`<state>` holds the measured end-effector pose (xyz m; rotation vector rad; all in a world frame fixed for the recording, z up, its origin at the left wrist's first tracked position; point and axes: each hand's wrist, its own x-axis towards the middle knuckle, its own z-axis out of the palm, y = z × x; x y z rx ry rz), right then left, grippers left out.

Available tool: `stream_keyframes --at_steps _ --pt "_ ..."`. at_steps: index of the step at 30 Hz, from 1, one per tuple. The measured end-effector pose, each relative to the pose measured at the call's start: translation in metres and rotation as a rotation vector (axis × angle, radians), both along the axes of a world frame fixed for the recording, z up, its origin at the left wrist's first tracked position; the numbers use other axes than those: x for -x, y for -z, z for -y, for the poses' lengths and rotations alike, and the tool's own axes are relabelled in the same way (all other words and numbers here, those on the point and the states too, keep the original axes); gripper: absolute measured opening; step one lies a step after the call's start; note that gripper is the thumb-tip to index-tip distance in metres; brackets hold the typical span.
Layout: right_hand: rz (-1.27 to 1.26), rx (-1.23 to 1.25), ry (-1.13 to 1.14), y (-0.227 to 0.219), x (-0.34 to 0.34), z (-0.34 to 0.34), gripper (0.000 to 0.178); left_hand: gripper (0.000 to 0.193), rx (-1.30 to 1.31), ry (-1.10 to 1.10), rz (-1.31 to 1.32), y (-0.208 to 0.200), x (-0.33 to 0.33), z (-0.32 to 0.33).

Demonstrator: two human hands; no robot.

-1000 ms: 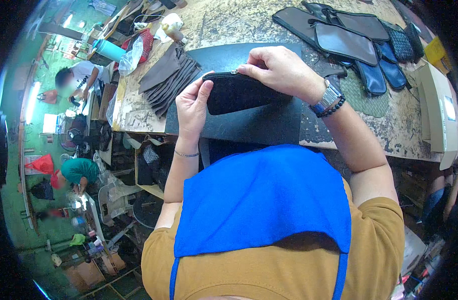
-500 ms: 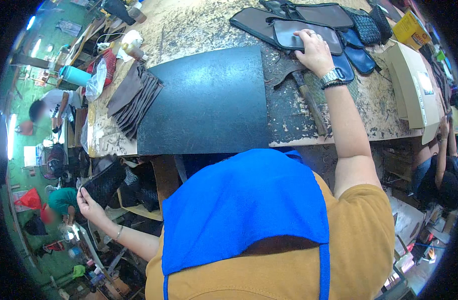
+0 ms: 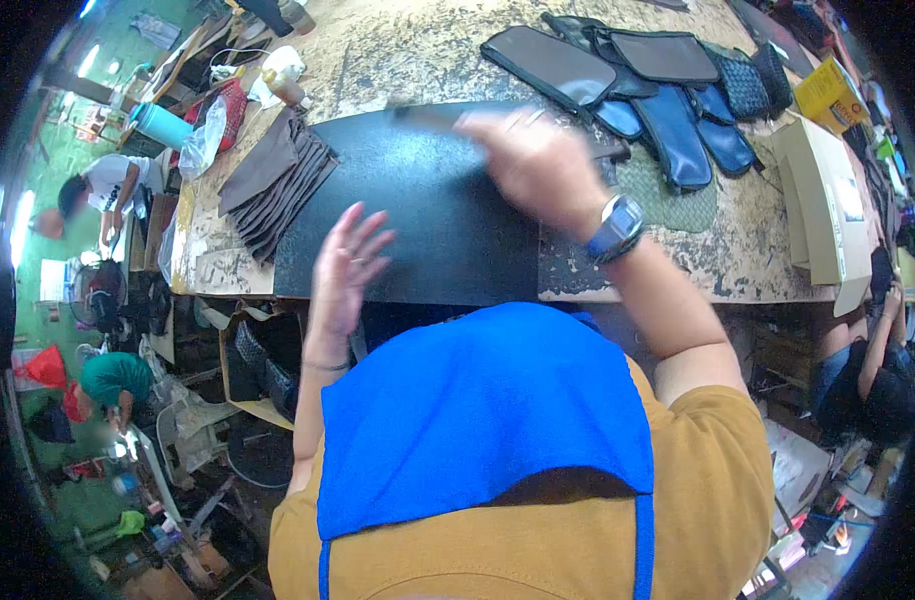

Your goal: Checking the fit of a lining and folding the edges of leather pieces for assembly.

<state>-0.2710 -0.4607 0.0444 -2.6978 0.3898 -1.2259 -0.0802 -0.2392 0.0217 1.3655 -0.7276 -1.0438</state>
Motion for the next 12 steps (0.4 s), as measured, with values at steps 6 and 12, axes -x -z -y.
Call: stream_keyframes --at_steps 6,12 --pt "-0.154 -0.199 -0.381 0.018 -0.005 -0.047 0.033 0.035 0.249 -0.115 -0.423 0.034 0.027 0.043" --pt "-0.287 -0.731 -0.219 -0.004 0.020 -0.001 0.065 0.034 0.295 0.070 -0.394 0.010 0.001 0.038"
